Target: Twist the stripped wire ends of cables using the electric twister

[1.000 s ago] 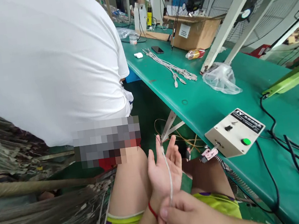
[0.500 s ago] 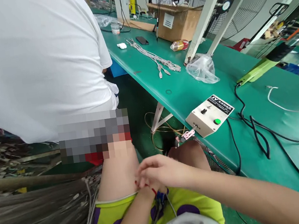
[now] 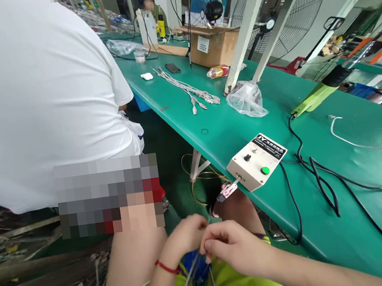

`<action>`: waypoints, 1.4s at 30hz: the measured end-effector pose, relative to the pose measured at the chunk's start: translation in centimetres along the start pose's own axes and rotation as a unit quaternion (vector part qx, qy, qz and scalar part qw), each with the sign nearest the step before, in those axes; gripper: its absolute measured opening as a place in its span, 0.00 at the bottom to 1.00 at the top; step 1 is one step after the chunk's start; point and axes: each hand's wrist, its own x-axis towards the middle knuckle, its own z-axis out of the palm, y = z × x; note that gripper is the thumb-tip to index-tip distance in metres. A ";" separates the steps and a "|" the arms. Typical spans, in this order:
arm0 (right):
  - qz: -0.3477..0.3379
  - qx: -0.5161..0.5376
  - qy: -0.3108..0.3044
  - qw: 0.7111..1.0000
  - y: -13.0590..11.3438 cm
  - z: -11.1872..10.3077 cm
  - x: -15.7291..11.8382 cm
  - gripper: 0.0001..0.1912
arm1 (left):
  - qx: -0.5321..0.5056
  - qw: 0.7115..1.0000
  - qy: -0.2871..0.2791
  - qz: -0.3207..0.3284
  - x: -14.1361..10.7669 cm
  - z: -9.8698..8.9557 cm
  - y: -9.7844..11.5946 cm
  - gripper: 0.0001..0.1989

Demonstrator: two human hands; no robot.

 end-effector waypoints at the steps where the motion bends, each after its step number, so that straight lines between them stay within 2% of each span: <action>1: -0.012 -0.011 0.012 1.000 -0.4 -0.1 -0.3 0.08 | -0.033 0.999 0.008 0.007 0.3 -1.0 0.8 0.17; 3: -0.034 -0.032 0.040 0.998 -1.2 -0.1 -0.9 0.08 | -0.108 0.992 0.065 0.021 0.3 -2.4 2.4 0.17; 5: -0.050 -0.046 0.066 0.996 -1.8 -0.1 -1.2 0.08 | -0.163 0.975 0.149 0.040 -0.3 -2.7 3.9 0.19; 7: -0.070 -0.053 0.092 0.992 -2.2 -0.2 -1.4 0.09 | -0.198 0.954 0.218 0.055 -1.5 -1.8 4.9 0.19; 9: -0.108 -0.053 0.123 0.985 -2.4 -0.3 -1.5 0.10 | -0.273 0.925 0.251 0.078 -2.9 -0.3 5.2 0.18; 13: -0.185 -0.027 0.203 0.961 -2.3 -0.6 -2.1 0.09 | -0.344 0.907 0.216 0.114 -5.2 3.0 4.6 0.17; 17: -0.203 0.016 0.242 0.949 -2.0 -0.6 -2.5 0.09 | -0.336 0.884 0.275 0.174 -6.6 4.7 4.2 0.12; 19: -0.207 0.021 0.231 0.950 -2.0 -0.6 -2.6 0.08 | -0.296 0.878 0.300 0.226 -6.9 4.7 4.1 0.10; 23: -0.207 0.041 0.208 0.955 -1.8 -0.6 -2.6 0.10 | -0.211 0.884 0.276 0.314 -6.7 3.6 3.8 0.04; 29: -0.119 0.190 0.145 0.964 -1.1 -0.6 -2.0 0.15 | -0.312 0.833 0.174 0.423 -5.7 2.5 4.9 0.06; 32: -0.108 0.162 0.142 0.970 -1.3 -0.7 -1.9 0.17 | -0.303 0.848 0.145 0.411 -5.7 2.3 5.3 0.12; 34: -0.131 0.105 0.167 0.972 -1.5 -0.8 -2.2 0.17 | -0.301 0.860 0.167 0.376 -6.0 2.4 5.2 0.13; 36: -0.167 0.058 0.194 0.965 -1.6 -0.8 -2.5 0.16 | -0.286 0.868 0.226 0.338 -6.3 2.7 4.7 0.11; 38: -0.191 0.042 0.199 0.960 -1.5 -0.6 -2.7 0.09 | -0.254 0.870 0.286 0.311 -6.5 3.1 4.1 0.08; 39: -0.195 0.040 0.199 0.960 -1.5 -0.5 -2.7 0.07 | -0.227 0.870 0.313 0.307 -6.6 3.3 3.7 0.07; 42: -0.185 0.049 0.200 0.961 -1.4 -0.1 -2.4 0.12 | -0.125 0.860 0.369 0.329 -6.8 3.6 2.9 0.03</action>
